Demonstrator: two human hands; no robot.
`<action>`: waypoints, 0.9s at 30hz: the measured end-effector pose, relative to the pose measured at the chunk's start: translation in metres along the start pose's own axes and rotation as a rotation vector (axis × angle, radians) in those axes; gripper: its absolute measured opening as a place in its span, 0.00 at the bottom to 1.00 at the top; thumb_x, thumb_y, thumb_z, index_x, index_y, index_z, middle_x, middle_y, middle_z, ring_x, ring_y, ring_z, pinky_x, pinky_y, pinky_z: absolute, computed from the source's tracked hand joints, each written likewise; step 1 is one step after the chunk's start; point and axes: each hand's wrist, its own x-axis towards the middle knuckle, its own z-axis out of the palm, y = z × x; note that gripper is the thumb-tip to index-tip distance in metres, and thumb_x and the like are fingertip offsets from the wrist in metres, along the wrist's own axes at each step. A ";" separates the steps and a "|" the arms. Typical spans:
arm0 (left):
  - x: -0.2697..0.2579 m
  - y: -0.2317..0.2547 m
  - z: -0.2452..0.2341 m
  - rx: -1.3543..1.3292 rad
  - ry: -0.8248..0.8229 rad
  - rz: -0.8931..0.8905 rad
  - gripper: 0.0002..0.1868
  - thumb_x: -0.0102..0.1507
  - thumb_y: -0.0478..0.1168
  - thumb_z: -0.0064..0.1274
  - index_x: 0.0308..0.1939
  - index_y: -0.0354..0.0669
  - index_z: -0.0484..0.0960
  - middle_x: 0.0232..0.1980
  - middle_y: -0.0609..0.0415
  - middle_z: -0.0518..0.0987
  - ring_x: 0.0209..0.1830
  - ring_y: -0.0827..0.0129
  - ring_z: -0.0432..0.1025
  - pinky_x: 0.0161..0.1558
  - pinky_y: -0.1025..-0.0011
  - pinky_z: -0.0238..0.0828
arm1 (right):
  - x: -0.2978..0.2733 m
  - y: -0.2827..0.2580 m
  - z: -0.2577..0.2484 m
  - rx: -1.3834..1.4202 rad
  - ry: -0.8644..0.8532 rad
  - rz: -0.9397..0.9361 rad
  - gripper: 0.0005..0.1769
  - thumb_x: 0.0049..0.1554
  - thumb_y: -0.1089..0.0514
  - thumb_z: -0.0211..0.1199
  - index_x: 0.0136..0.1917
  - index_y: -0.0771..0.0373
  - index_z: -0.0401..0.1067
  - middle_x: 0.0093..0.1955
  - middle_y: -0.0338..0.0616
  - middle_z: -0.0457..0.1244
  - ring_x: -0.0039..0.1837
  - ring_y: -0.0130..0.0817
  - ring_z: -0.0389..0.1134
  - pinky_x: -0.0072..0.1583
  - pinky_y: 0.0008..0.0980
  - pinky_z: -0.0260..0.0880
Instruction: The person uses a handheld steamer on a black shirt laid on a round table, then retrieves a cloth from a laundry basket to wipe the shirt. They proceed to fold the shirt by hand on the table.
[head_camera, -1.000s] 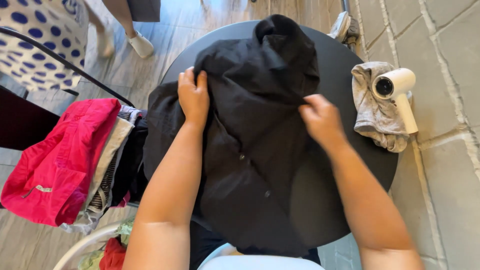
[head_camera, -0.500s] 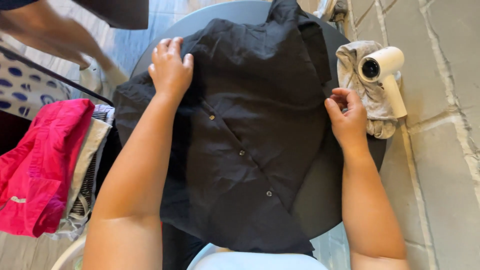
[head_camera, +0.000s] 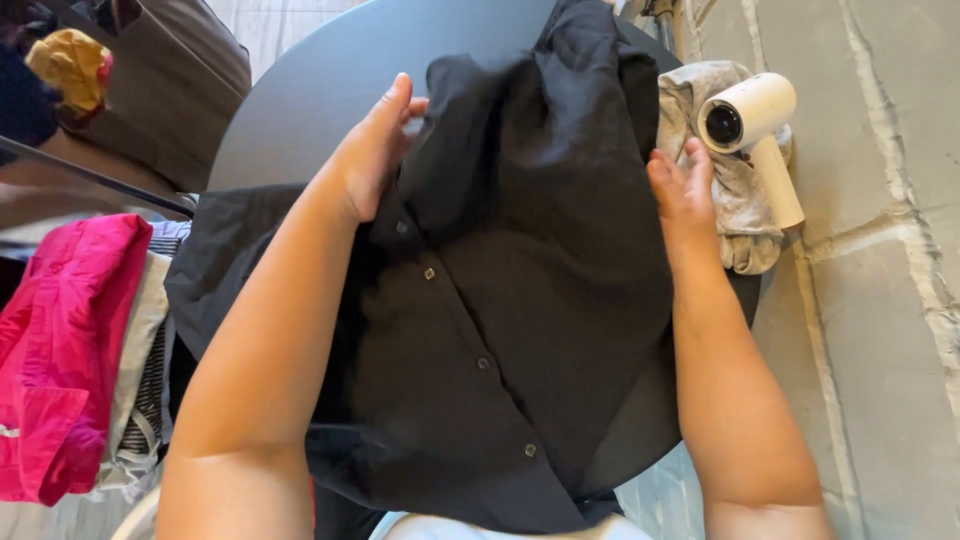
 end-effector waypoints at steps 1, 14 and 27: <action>0.001 -0.011 0.006 0.001 -0.001 -0.002 0.34 0.58 0.69 0.40 0.55 0.50 0.76 0.48 0.41 0.83 0.44 0.54 0.79 0.47 0.59 0.78 | -0.002 0.003 0.001 0.000 0.002 0.001 0.54 0.56 0.32 0.63 0.81 0.56 0.40 0.76 0.48 0.60 0.76 0.31 0.61 0.74 0.31 0.58; -0.038 -0.096 0.081 0.648 -0.568 -0.156 0.45 0.56 0.56 0.65 0.76 0.56 0.66 0.81 0.45 0.59 0.79 0.55 0.57 0.73 0.60 0.61 | -0.006 0.013 0.006 0.175 -0.415 0.120 0.43 0.62 0.50 0.57 0.84 0.39 0.42 0.74 0.48 0.55 0.47 0.25 0.66 0.56 0.20 0.71; -0.106 -0.002 -0.039 0.542 0.364 0.686 0.05 0.66 0.42 0.59 0.39 0.55 0.78 0.35 0.69 0.73 0.35 0.82 0.64 0.39 0.80 0.64 | -0.050 -0.061 -0.026 -0.014 0.609 -0.728 0.14 0.63 0.72 0.51 0.58 0.58 0.62 0.54 0.44 0.59 0.49 0.32 0.62 0.45 0.29 0.63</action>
